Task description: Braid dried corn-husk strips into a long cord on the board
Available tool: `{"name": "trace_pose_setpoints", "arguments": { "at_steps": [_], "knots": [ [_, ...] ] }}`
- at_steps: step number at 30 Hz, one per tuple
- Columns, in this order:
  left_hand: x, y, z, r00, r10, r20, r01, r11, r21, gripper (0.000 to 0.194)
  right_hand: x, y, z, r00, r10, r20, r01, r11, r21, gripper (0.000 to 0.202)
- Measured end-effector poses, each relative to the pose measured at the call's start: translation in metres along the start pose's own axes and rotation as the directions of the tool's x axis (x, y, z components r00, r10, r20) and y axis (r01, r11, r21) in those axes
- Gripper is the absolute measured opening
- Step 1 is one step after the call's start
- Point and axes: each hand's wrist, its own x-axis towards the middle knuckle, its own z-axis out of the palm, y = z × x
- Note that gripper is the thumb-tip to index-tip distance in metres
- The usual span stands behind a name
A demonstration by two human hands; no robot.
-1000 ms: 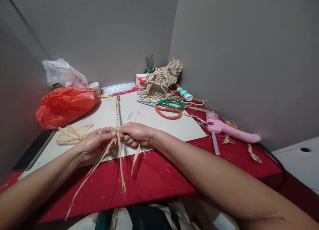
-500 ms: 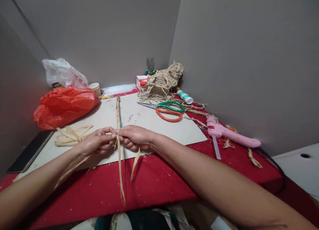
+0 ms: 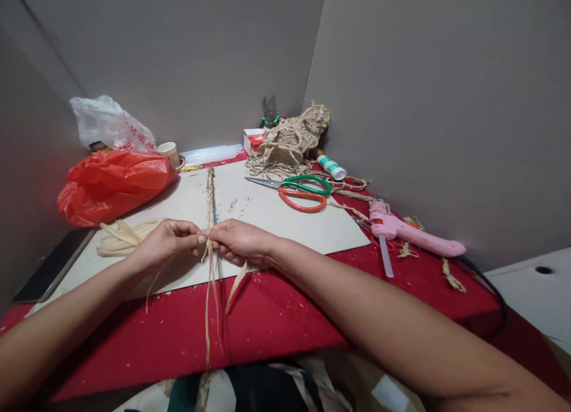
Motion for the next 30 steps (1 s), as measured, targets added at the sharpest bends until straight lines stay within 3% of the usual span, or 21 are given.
{"name": "trace_pose_setpoints", "arguments": {
  "at_steps": [7, 13, 16, 20, 25, 30],
  "knots": [
    [-0.006, 0.010, 0.002, 0.997, -0.080, 0.011, 0.080, 0.996, 0.047, 0.013, 0.002, 0.004, 0.004, 0.988, -0.115, -0.105, 0.092, 0.975, -0.204, 0.034],
    [-0.005, 0.013, 0.003, 0.962, -0.269, 0.054, 0.274, 0.937, -0.215, 0.005, 0.006, 0.009, 0.008, 0.946, -0.278, -0.169, 0.196, 0.903, -0.383, 0.037],
    [-0.006, 0.014, 0.009, 0.963, -0.268, 0.033, 0.266, 0.922, -0.280, 0.004, 0.007, 0.012, 0.012, 0.932, -0.282, -0.227, 0.199, 0.923, -0.330, 0.038],
    [-0.009, 0.012, 0.018, 0.968, -0.246, -0.037, 0.229, 0.938, -0.259, 0.006, 0.005, 0.012, 0.018, 0.931, -0.185, -0.316, 0.143, 0.978, -0.149, 0.039],
    [-0.014, 0.016, 0.032, 0.962, -0.240, -0.133, 0.210, 0.955, -0.210, 0.014, 0.004, 0.010, 0.022, 0.964, -0.093, -0.249, 0.088, 0.996, -0.031, 0.034],
    [-0.019, 0.027, 0.045, 0.952, -0.236, -0.197, 0.219, 0.970, -0.106, 0.023, 0.004, 0.009, 0.023, 0.958, -0.106, -0.265, 0.117, 0.993, 0.024, 0.028]
  ]
}}
